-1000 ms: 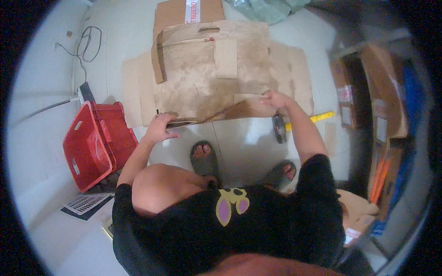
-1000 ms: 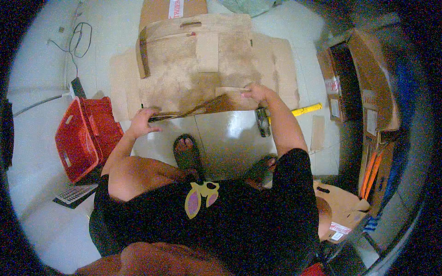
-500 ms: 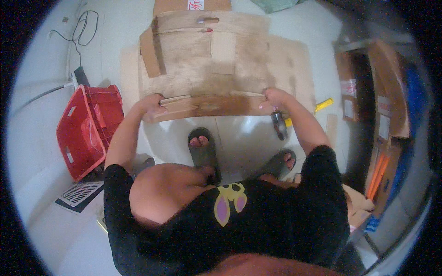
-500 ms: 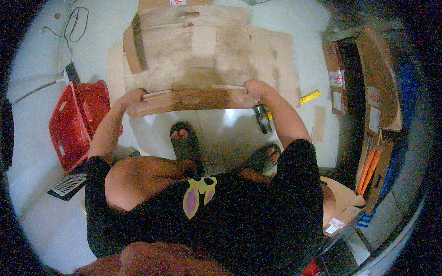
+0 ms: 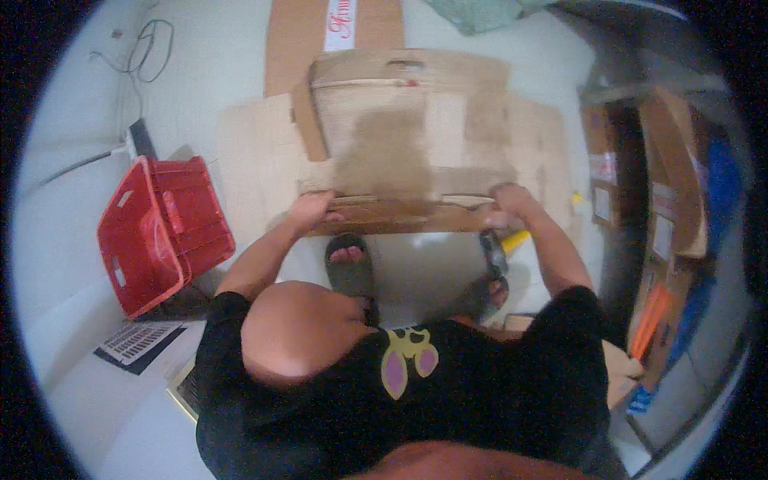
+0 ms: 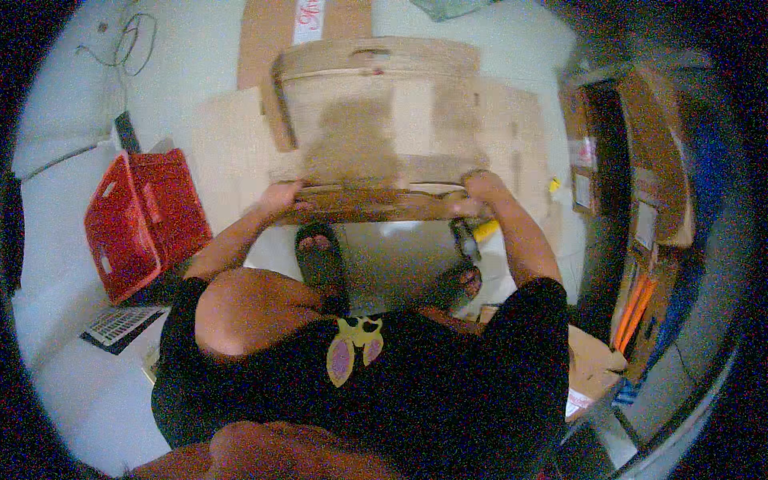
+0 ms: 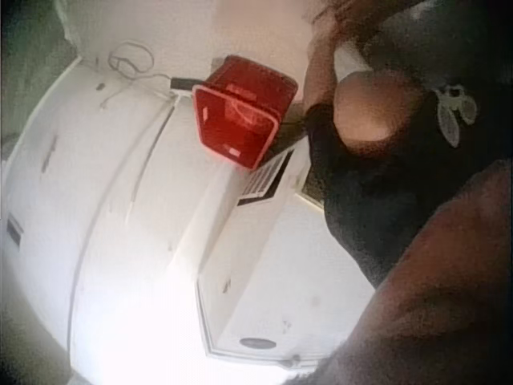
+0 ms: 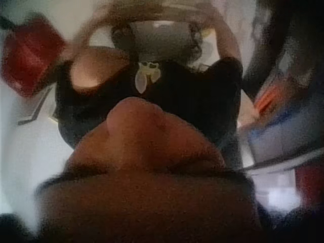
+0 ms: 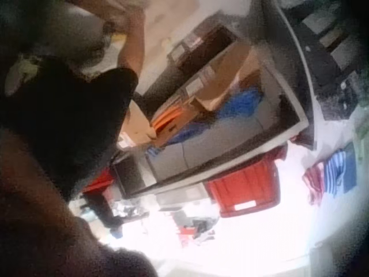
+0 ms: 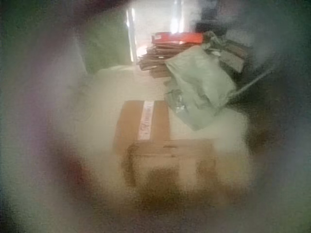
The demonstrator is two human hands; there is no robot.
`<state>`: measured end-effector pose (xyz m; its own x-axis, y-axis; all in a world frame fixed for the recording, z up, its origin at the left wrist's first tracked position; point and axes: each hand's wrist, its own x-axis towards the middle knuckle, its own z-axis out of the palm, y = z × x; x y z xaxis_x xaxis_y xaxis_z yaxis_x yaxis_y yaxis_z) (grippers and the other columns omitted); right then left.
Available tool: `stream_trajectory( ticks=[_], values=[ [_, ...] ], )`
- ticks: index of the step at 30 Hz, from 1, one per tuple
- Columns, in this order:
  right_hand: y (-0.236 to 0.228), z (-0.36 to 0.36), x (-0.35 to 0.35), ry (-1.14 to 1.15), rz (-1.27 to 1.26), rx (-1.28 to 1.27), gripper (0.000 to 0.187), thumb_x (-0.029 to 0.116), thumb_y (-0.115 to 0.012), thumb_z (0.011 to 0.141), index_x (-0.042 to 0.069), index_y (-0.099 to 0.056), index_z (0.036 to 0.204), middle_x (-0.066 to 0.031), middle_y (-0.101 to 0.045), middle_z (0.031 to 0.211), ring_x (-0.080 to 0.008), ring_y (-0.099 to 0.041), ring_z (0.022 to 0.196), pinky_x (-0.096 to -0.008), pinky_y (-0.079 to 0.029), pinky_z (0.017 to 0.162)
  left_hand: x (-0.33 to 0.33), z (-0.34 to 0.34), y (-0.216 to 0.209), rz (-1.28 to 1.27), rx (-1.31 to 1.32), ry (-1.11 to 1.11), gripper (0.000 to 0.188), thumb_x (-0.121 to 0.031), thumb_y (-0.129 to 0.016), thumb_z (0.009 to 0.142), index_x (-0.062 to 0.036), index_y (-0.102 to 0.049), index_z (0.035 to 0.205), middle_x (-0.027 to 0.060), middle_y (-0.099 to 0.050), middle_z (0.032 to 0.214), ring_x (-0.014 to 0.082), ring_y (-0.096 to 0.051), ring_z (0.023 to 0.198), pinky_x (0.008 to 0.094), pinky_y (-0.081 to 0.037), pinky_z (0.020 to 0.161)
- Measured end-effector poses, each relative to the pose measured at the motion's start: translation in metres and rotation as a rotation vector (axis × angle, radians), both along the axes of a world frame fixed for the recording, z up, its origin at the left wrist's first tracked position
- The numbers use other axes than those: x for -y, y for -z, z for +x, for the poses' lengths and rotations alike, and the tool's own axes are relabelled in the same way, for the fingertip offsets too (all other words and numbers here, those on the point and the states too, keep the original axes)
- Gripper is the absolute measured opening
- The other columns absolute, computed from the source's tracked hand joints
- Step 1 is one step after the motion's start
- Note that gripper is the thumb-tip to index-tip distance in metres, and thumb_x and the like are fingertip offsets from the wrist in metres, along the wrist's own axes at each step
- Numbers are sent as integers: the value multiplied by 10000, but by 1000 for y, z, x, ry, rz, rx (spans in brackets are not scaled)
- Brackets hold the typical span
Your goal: The person assembles flat-packed cardboard boxes by unfolding them, folding the side flaps, and tucking the tabs to form the box structure. They repeatedly pick up new flat boxes, assemble them, and stack the finished boxes on the floor.
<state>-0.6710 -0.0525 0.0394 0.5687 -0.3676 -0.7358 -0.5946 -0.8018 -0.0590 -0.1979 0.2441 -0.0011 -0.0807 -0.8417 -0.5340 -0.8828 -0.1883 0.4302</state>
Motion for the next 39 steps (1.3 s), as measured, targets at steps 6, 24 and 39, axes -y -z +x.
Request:
stream_trajectory(
  ticks=[6, 24, 39],
  values=[
    [-21, 53, -44, 46, -49, 123, 646, 644, -743, 718, 30, -716, 917, -173, -725, 931, -361, -706, 912, -462, -570, 803, -47, 2, -29, 305, 215, -59, 633, -590, -670, 870, -63, -575, 1207, 187, -686, 1156, 388, -651, 1098, 515, -523, 901],
    [-53, 297, 104, 274, -569, 745, 574, 233, -669, 877, 120, -493, 1411, -142, -526, 1391, -356, -473, 1329, -622, -351, 1098, 142, 162, -139, -530, 213, 213, 453, -68, -861, 686, -90, -701, 1110, 132, -374, 1569, 336, -452, 1384, 423, -488, 1054],
    [-9, 143, 10, -1, -283, 536, 544, 241, -656, 847, 177, -568, 1381, -141, -469, 1493, -305, -391, 1426, -637, -255, 1155, 72, 84, -66, -211, 239, -33, 750, -339, -737, 850, -131, -424, 1499, 157, -244, 1638, 432, -228, 1488, 595, -321, 1140]
  ],
)
